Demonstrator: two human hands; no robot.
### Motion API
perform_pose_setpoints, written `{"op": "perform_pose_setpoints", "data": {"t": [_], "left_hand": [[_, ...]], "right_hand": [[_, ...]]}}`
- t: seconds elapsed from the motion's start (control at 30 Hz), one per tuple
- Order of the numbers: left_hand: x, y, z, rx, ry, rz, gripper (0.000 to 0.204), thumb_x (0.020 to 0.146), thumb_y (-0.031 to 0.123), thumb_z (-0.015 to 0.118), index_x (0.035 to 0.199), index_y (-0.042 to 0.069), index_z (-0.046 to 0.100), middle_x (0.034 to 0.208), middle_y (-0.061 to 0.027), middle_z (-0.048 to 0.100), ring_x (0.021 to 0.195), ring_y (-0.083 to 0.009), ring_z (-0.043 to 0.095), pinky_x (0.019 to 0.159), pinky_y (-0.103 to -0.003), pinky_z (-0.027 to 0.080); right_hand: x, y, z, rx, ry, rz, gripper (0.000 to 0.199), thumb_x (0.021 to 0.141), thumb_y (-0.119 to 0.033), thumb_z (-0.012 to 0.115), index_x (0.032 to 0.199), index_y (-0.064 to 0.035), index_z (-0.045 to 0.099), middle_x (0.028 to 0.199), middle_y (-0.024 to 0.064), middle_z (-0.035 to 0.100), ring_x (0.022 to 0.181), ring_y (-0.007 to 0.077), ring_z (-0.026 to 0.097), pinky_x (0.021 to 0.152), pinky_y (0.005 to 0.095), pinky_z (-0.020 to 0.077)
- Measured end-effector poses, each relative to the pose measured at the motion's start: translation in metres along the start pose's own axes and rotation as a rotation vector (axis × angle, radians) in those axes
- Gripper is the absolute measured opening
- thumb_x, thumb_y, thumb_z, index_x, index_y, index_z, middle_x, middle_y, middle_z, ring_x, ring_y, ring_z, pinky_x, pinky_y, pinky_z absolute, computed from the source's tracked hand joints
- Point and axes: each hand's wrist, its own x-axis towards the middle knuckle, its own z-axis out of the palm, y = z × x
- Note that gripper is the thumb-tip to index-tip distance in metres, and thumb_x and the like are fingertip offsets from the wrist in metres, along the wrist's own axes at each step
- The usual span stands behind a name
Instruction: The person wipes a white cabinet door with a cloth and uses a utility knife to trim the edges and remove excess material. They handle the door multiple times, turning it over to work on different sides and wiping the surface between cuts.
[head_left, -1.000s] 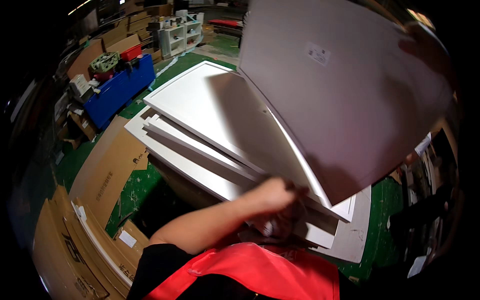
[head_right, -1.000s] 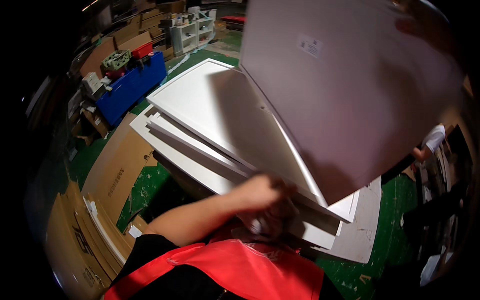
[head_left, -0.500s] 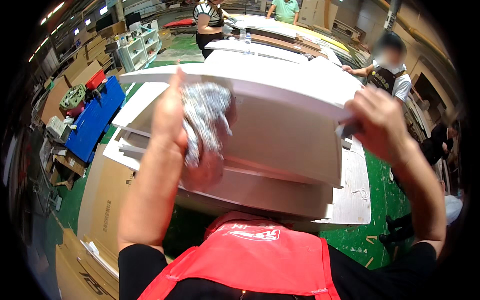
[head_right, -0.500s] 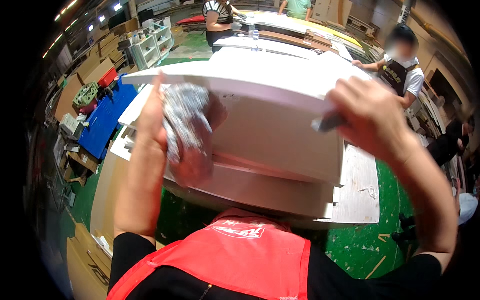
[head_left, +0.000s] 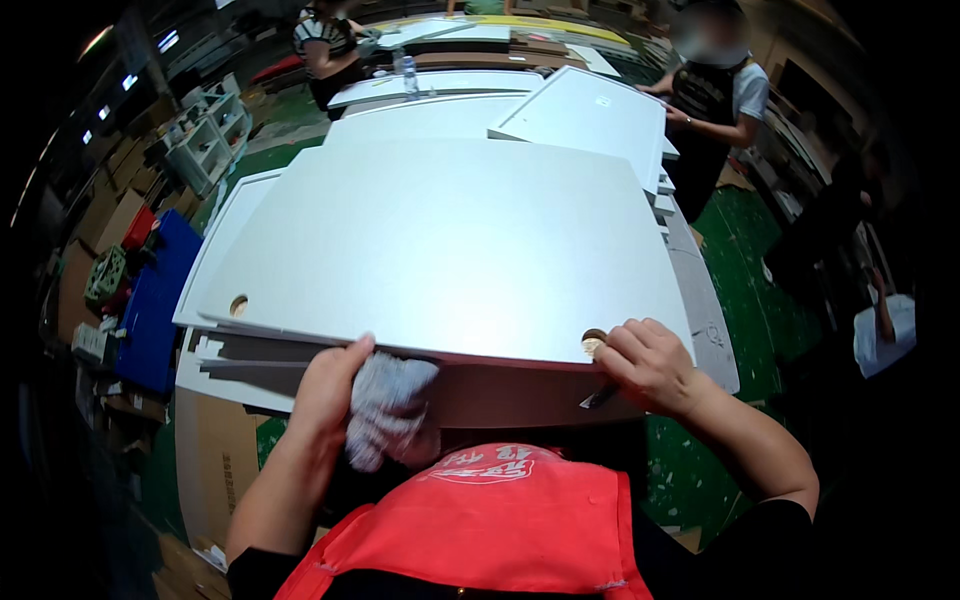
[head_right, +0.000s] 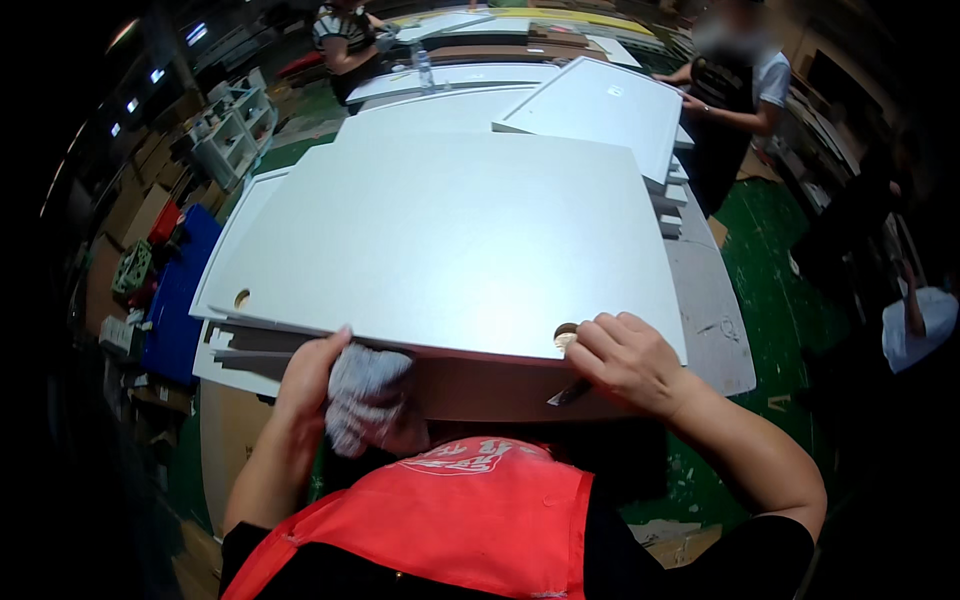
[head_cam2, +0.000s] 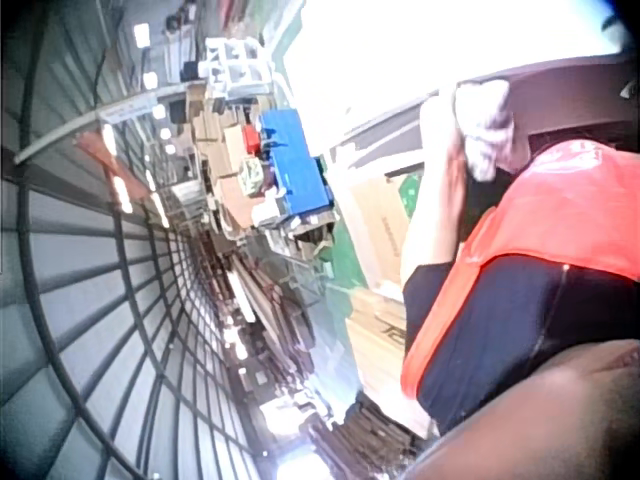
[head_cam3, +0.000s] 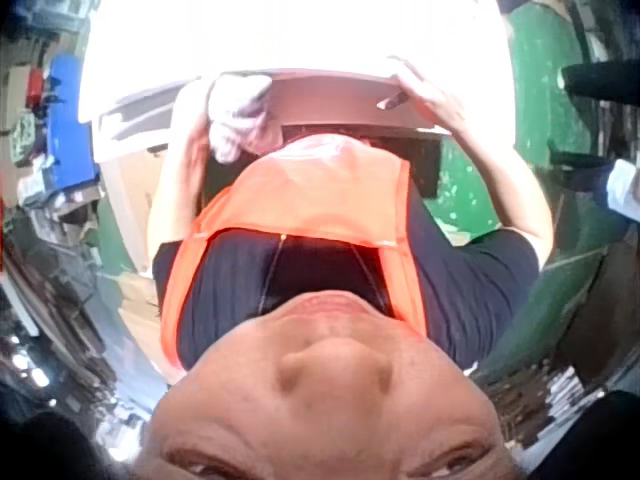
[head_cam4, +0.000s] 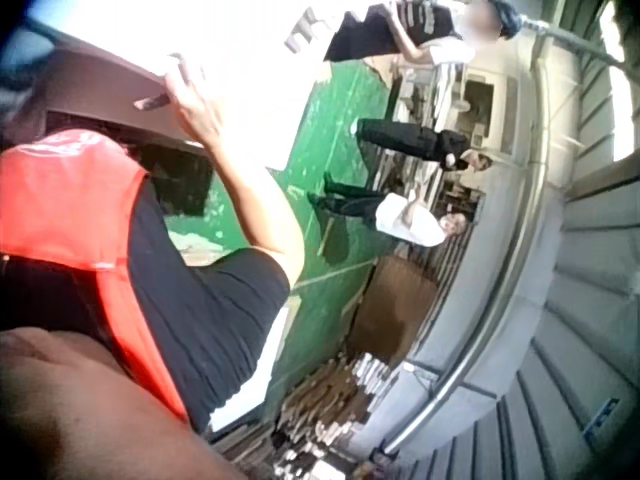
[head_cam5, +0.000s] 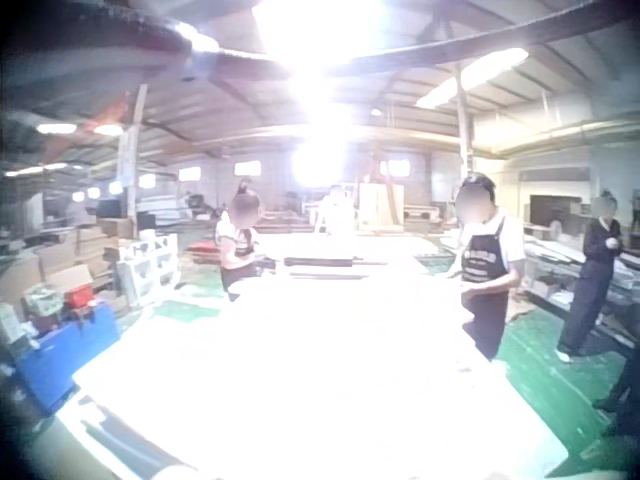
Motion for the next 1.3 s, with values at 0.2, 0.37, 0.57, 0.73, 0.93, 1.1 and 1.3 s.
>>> {"op": "perform_pose_setpoints", "data": {"t": [0.2,0.37,0.57,0.73,0.93,1.1,1.3], "left_hand": [[-0.002,0.116,-0.007,0.353,0.167,0.417,0.038,0.099,0.04,0.055,0.083,0.006,0.064,0.072,-0.0013,0.056,0.065,-0.0122,0.053,0.065,-0.026,0.044],[0.161,0.206,-0.092,0.31,-0.166,0.518,0.047,0.099,0.049,0.053,0.103,0.004,0.066,0.086,-0.0023,0.063,0.08,-0.0106,0.058,0.077,-0.027,0.048],[0.263,0.065,-0.08,1.694,0.166,0.72,0.067,0.091,0.044,0.057,0.144,0.004,0.046,0.155,-0.0267,0.026,0.146,-0.0415,0.022,0.12,-0.045,0.019],[0.314,0.062,0.192,1.895,-0.285,1.206,0.052,0.091,0.035,0.054,0.135,0.008,0.058,0.15,-0.0244,0.039,0.141,-0.0414,0.031,0.118,-0.048,0.026],[0.375,0.018,0.372,1.403,-0.634,1.457,0.041,0.092,0.026,0.051,0.125,0.005,0.063,0.136,-0.0197,0.054,0.131,-0.0369,0.043,0.115,-0.046,0.029],[0.269,0.007,0.353,1.144,-0.953,1.17,0.049,0.092,0.028,0.054,0.132,0.001,0.057,0.143,-0.0225,0.048,0.135,-0.0394,0.04,0.116,-0.045,0.029],[0.115,0.011,0.205,1.159,-1.283,0.942,0.06,0.086,0.026,0.061,0.142,0.009,0.051,0.157,-0.0115,0.036,0.149,-0.0382,0.022,0.121,-0.051,0.018]], "right_hand": [[-0.027,-0.012,0.001,0.44,0.18,0.468,0.021,0.082,-0.009,0.073,0.095,-0.0066,0.057,0.082,0.0061,0.052,0.066,0.0201,0.052,0.062,0.0319,0.0439],[-0.085,-0.018,0.024,0.701,0.576,1.281,0.011,0.094,-0.005,0.059,0.105,-0.0054,0.056,0.082,0.0013,0.051,0.069,0.0105,0.05,0.061,0.0261,0.044],[-0.202,0.0,0.081,0.962,0.335,1.701,0.021,0.093,-0.006,0.059,0.114,-0.0024,0.061,0.08,-0.0008,0.054,0.066,0.0053,0.045,0.056,0.0217,0.0376],[-0.234,0.036,0.175,0.789,0.214,1.572,0.025,0.091,-0.005,0.059,0.115,0.0005,0.065,0.096,0.0098,0.069,0.083,0.0178,0.064,0.077,0.0299,0.0531],[-0.225,0.076,0.277,0.802,0.491,1.388,0.027,0.086,-0.014,0.069,0.113,-0.0069,0.069,0.097,0.0143,0.062,0.096,0.0315,0.062,0.084,0.0368,0.0501],[-0.22,0.08,0.24,0.43,0.345,1.332,0.032,0.087,-0.02,0.071,0.114,-0.004,0.068,0.089,0.0115,0.059,0.084,0.0233,0.059,0.076,0.0354,0.0493],[-0.181,0.187,0.185,1.223,0.489,1.582,0.027,0.095,-0.021,0.06,0.112,-0.0013,0.066,0.082,0.0004,0.06,0.073,0.0113,0.054,0.065,0.0254,0.0449]]}}
